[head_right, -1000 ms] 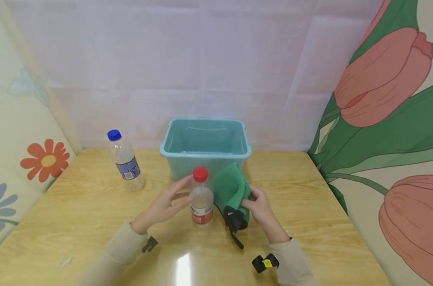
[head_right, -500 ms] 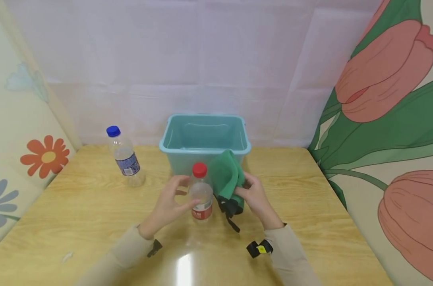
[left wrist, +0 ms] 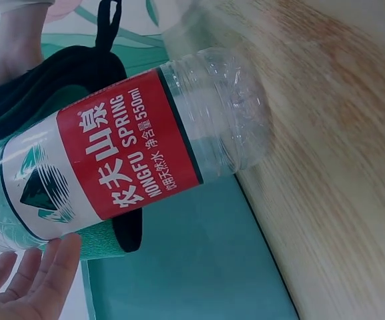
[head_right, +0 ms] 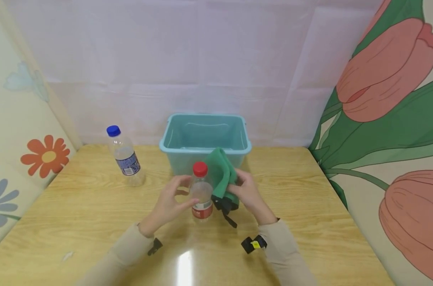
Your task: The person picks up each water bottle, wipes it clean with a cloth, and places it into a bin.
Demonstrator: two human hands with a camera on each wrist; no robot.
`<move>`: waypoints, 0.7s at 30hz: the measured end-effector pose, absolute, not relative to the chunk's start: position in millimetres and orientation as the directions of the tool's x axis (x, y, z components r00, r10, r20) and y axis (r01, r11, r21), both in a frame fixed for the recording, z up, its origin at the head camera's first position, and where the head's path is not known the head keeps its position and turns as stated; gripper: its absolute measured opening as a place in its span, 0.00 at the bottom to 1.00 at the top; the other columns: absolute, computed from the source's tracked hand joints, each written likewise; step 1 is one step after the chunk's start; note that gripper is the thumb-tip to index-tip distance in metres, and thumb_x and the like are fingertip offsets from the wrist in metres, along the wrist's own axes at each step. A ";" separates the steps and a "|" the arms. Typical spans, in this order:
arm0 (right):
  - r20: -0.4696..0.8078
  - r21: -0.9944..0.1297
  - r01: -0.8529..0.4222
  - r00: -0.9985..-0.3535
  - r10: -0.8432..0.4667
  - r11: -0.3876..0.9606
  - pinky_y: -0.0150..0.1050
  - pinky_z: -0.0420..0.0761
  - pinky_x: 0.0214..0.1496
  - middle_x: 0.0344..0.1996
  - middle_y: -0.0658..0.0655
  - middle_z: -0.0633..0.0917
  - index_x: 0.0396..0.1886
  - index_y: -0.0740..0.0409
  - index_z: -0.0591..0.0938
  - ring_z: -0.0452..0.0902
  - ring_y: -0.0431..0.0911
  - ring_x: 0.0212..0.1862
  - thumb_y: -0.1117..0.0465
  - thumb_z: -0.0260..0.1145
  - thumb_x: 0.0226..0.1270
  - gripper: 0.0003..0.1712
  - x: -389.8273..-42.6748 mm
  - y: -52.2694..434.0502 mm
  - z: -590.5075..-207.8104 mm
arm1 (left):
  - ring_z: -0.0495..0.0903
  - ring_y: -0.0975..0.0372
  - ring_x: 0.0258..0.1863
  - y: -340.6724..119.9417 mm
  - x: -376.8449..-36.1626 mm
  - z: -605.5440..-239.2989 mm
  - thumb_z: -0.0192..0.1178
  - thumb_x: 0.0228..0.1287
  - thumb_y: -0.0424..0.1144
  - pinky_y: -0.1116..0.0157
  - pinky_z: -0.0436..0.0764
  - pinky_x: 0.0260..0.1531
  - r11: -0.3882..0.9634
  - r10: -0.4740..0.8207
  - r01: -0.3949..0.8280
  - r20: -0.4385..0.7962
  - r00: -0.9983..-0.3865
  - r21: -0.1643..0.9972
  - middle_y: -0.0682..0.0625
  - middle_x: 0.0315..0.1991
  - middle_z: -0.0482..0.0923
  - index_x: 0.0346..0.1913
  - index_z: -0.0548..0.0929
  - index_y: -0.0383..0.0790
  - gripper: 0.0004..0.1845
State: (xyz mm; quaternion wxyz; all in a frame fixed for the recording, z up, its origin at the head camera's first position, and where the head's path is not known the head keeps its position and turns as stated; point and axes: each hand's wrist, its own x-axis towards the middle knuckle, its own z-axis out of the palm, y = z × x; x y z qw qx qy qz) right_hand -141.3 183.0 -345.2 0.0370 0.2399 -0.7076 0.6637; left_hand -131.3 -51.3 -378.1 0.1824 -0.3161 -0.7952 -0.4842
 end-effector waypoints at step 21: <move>0.154 -0.964 -0.233 -0.885 -0.439 0.132 0.37 0.77 0.42 0.36 0.52 0.79 0.44 0.74 0.75 0.72 0.44 0.40 0.73 0.60 0.55 0.16 -154.1 176.9 -364.3 | 0.74 0.51 0.48 -58.8 -132.9 -376.9 0.65 0.53 0.30 0.58 0.82 0.40 0.201 0.419 0.666 0.551 -0.721 0.719 0.36 0.50 0.70 0.60 0.66 0.29 0.31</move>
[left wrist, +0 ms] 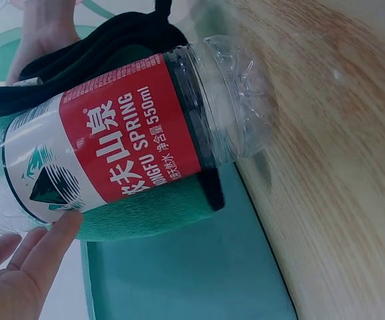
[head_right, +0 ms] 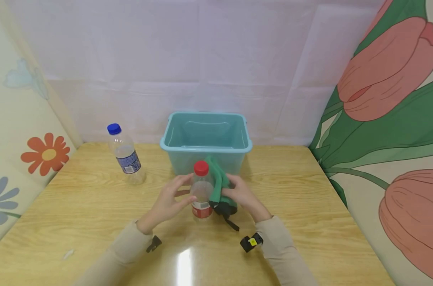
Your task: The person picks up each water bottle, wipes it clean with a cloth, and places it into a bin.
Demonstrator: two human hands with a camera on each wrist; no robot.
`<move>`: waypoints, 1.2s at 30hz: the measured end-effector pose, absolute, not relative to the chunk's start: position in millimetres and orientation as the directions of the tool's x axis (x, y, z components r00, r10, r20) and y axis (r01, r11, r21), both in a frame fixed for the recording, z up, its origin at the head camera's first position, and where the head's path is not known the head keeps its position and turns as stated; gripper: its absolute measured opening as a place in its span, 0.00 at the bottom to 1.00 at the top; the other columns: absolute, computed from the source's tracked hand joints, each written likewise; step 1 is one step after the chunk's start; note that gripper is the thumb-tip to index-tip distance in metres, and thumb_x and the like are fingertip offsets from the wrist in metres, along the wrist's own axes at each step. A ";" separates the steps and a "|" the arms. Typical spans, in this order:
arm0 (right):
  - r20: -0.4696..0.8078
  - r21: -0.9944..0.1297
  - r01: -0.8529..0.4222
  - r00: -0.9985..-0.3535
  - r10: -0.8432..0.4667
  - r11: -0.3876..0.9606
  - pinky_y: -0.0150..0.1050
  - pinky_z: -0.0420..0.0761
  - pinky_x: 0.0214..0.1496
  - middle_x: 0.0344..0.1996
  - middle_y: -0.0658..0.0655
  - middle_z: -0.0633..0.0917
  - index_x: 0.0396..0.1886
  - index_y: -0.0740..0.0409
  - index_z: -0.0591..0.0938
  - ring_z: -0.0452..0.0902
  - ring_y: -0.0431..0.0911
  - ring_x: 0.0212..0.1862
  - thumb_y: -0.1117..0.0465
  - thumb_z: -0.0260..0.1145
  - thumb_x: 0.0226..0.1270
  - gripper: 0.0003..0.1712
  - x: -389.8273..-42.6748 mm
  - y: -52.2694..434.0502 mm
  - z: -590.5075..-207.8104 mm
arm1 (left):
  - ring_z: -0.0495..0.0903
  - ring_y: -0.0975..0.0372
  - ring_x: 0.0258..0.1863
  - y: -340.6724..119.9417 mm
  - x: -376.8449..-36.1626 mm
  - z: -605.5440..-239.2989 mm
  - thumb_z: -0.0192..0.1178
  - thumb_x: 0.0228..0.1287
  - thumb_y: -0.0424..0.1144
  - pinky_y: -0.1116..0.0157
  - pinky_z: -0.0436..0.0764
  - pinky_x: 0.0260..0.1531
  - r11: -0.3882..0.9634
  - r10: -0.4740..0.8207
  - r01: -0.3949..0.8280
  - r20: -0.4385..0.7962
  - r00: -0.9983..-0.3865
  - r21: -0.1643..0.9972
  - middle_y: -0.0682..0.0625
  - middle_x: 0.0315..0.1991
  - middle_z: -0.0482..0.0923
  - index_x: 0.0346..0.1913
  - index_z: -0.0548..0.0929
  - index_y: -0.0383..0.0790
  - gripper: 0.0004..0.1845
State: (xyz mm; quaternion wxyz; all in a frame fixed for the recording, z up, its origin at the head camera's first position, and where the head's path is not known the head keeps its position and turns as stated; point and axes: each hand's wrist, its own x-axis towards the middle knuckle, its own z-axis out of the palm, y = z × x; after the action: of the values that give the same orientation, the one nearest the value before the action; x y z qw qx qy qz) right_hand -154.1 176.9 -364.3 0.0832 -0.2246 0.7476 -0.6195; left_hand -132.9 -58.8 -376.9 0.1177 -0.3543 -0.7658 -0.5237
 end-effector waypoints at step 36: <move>0.057 -0.997 -0.049 -0.988 -0.143 -0.062 0.28 0.78 0.33 0.30 0.45 0.81 0.32 0.45 0.82 0.74 0.37 0.34 0.77 0.57 0.54 0.20 -118.1 234.7 -370.0 | 0.72 0.54 0.49 -46.6 -134.6 -379.9 0.71 0.46 0.34 0.59 0.80 0.43 0.211 0.444 0.512 0.385 -0.809 0.832 0.43 0.50 0.70 0.61 0.60 0.33 0.40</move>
State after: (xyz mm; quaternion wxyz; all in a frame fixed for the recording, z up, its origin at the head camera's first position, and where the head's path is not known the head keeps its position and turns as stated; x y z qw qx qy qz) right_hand -118.1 234.7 -370.0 0.0323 -0.0701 0.6840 -0.7254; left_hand -134.6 -46.6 -379.9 0.0312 -0.3074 -0.7777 -0.5475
